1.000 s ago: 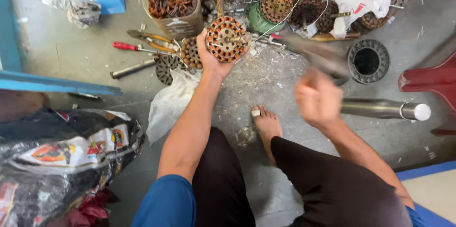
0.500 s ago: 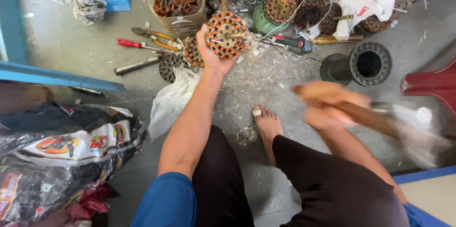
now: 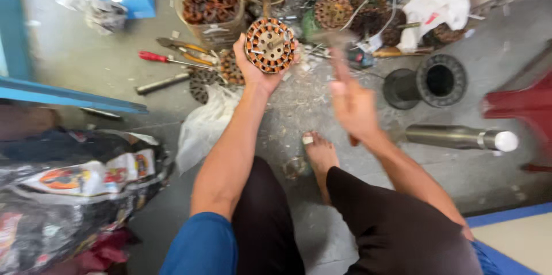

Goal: The person hammers a metal rod into a copper-wound stator while seated on the floor, then returns to a workbench to insert and trim white plastic ties into the stator slots using scissors.

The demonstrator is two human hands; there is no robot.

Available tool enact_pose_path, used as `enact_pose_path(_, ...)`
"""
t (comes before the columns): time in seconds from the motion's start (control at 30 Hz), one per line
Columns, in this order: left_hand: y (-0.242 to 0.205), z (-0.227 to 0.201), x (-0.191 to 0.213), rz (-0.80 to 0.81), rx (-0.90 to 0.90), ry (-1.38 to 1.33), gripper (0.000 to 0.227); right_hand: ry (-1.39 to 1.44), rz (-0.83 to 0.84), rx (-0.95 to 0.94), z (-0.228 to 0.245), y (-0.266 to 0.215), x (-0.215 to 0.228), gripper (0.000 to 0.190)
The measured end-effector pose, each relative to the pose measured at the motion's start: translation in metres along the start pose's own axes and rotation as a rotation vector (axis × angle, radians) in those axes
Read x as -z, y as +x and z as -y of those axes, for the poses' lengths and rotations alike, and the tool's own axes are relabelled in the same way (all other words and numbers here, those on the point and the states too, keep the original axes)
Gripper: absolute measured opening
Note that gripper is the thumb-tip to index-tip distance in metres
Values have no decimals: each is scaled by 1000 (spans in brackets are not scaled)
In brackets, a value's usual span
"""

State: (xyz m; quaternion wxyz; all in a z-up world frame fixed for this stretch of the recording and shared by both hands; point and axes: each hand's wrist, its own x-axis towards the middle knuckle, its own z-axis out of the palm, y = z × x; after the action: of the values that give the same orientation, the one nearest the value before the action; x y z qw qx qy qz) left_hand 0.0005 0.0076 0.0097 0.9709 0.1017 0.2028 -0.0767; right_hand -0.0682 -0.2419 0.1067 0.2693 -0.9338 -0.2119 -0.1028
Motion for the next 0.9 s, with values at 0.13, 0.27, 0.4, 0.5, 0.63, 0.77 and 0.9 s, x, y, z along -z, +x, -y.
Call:
enact_pose_path(0.13,-2,-12,9,-119,-3,17,79,762,-286,-65,-3,-20,24,33)
enact_pose_path(0.27,-2,-2,12,-112,-19,79,75,349,-230,113,24,4,0,14)
enact_pose_path(0.4,5,10,4,-121,35,142,77,388,233,-301,31,18,9,28)
enact_pose_path(0.5,6,12,6,-97,70,108,78,612,-63,-312,16,-9,34,33)
enact_pose_path(0.63,5,8,6,-122,16,95,73,918,-525,159,-10,-24,-19,33)
enact_pose_path(0.77,6,13,1,-226,37,79,78,114,139,-215,-51,-28,-24,35)
enact_pose_path(0.9,8,10,7,-181,14,57,77,1457,-97,-479,-73,-55,14,31)
